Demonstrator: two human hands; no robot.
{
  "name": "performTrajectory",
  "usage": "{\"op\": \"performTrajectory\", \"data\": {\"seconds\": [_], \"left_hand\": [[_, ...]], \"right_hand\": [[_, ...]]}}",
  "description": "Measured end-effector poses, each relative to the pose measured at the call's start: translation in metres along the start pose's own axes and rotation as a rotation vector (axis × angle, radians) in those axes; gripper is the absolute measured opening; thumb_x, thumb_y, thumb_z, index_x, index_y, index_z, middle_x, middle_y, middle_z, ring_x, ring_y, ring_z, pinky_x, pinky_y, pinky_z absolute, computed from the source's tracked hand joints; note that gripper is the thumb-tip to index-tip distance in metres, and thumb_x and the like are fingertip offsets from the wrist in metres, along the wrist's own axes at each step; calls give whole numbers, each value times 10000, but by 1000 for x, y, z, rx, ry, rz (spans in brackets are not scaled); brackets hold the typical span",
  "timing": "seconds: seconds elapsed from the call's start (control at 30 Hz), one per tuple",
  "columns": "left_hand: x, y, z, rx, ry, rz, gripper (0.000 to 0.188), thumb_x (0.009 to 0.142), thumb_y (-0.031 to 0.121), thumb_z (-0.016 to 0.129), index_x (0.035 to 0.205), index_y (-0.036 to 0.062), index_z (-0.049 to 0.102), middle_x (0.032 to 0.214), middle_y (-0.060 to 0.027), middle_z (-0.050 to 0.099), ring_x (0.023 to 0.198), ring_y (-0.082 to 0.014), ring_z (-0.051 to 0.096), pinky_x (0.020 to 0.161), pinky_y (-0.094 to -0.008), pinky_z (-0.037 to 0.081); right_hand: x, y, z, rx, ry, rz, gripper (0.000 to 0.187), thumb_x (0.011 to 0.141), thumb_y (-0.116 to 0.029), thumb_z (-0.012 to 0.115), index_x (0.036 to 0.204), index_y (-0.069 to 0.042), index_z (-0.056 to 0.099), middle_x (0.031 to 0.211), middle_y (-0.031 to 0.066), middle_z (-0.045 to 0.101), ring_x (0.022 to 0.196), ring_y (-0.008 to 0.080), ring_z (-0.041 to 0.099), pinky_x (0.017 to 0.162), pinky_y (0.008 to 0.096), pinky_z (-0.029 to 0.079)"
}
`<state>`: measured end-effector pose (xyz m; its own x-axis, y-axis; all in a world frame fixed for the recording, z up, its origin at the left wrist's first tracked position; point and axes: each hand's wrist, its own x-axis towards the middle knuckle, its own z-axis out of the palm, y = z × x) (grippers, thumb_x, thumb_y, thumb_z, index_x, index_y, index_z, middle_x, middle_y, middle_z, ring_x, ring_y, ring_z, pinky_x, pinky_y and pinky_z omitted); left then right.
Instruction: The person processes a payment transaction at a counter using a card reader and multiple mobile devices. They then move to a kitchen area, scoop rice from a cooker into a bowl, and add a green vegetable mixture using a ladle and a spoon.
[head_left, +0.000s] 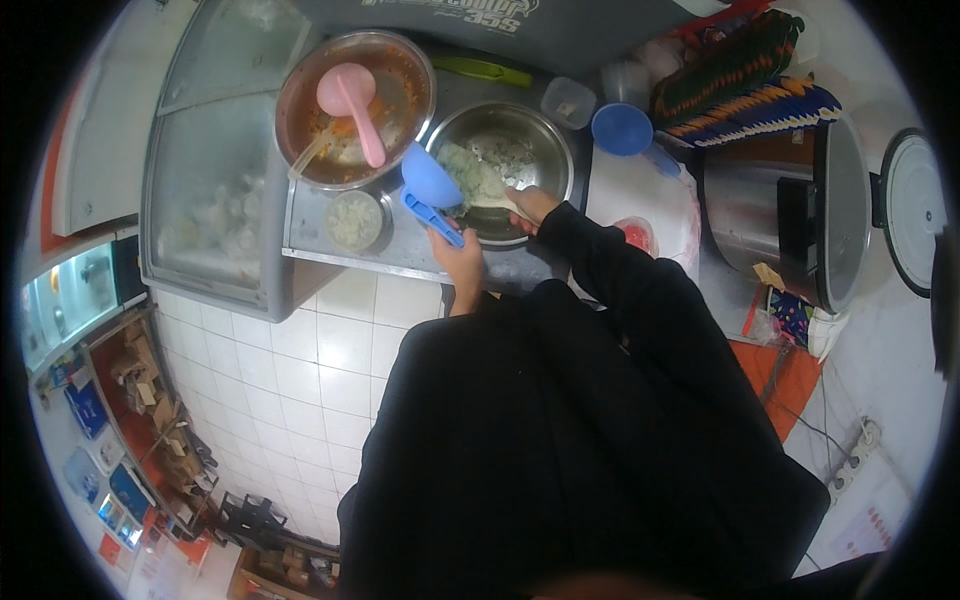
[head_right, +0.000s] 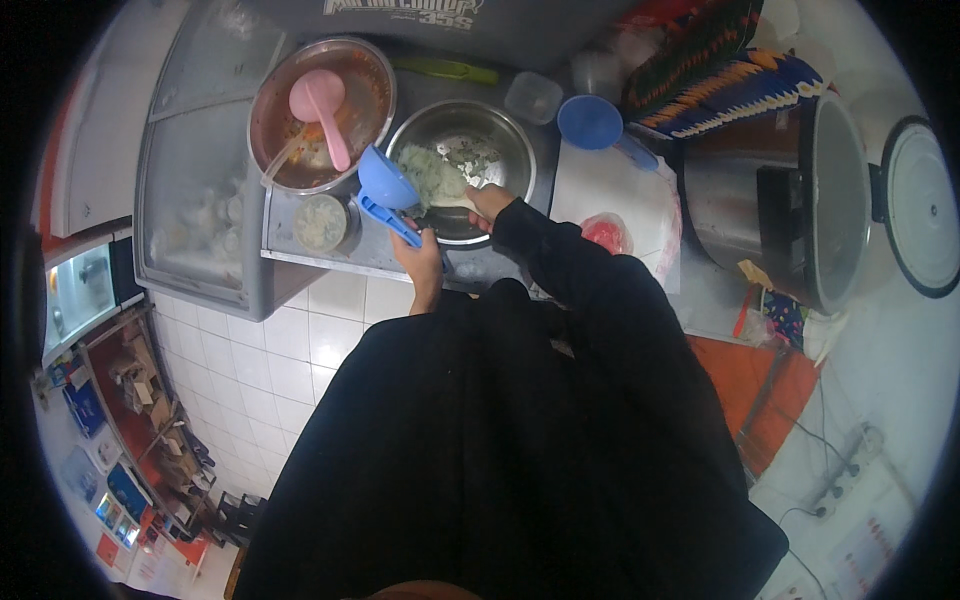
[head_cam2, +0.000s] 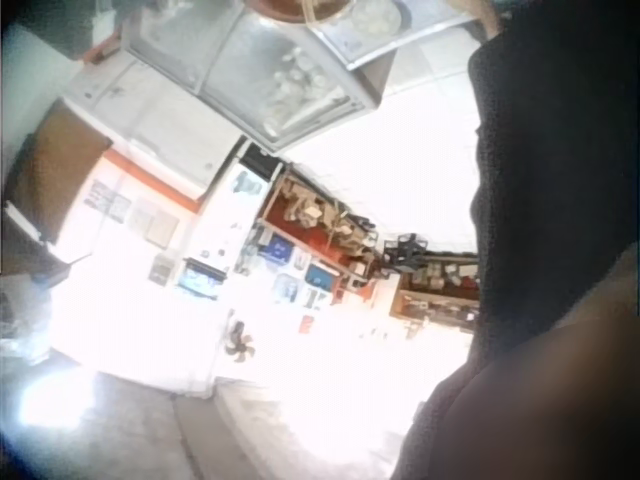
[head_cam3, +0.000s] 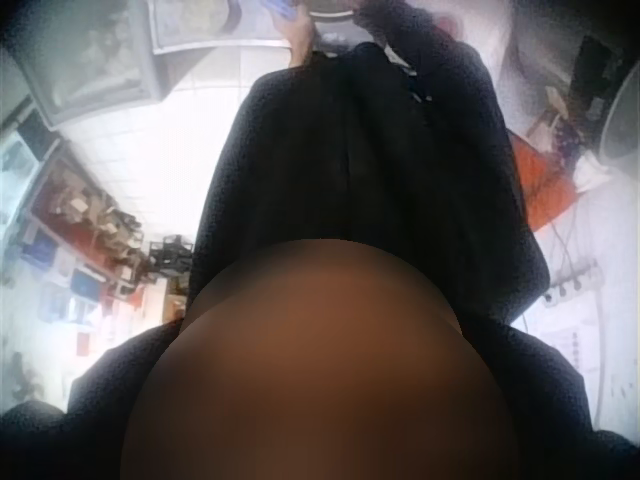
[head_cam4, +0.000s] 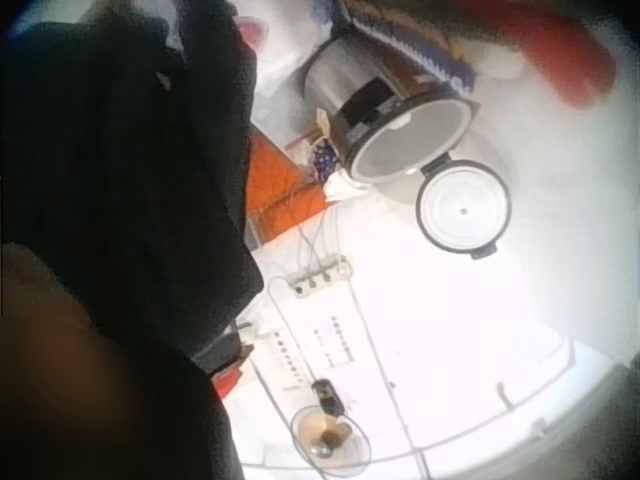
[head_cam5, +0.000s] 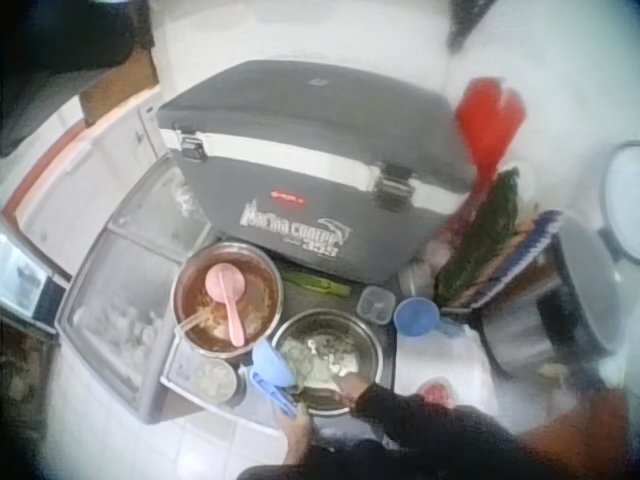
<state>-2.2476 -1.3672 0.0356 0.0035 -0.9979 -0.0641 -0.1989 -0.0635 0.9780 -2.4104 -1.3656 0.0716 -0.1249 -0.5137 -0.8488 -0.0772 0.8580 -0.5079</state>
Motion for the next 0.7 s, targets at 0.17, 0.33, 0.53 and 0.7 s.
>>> {"op": "performTrajectory", "data": {"seconds": [0.17,0.33,0.53,0.7], "left_hand": [[-1,-1,0,-50,9,-46,236,670,-18,518,894,15,449,804,-29,420,693,-110,424,630,-227,355],[0,-4,-1,7,19,12,228,676,1,528,889,20,450,797,-31,423,690,-110,420,631,-234,356],[-1,1,2,3,17,-41,221,674,10,526,883,21,453,801,-34,432,701,-121,430,647,-242,362],[-1,-8,0,-8,50,12,227,664,5,529,878,22,454,795,-33,431,710,-123,433,651,-244,363]], "right_hand": [[-9,14,-17,685,-299,31,450,899,-355,330,619,-59,522,429,4,404,309,125,348,337,274,300],[-60,-12,-45,-205,204,-242,317,872,-288,408,741,-31,540,487,57,505,436,157,523,433,304,422],[-32,5,1,-1233,719,-611,178,780,-152,440,800,-48,582,629,99,604,577,219,615,511,362,464],[-74,-62,-34,-1273,628,-567,137,742,-146,488,774,-74,600,643,85,609,588,218,617,505,353,472]]}}
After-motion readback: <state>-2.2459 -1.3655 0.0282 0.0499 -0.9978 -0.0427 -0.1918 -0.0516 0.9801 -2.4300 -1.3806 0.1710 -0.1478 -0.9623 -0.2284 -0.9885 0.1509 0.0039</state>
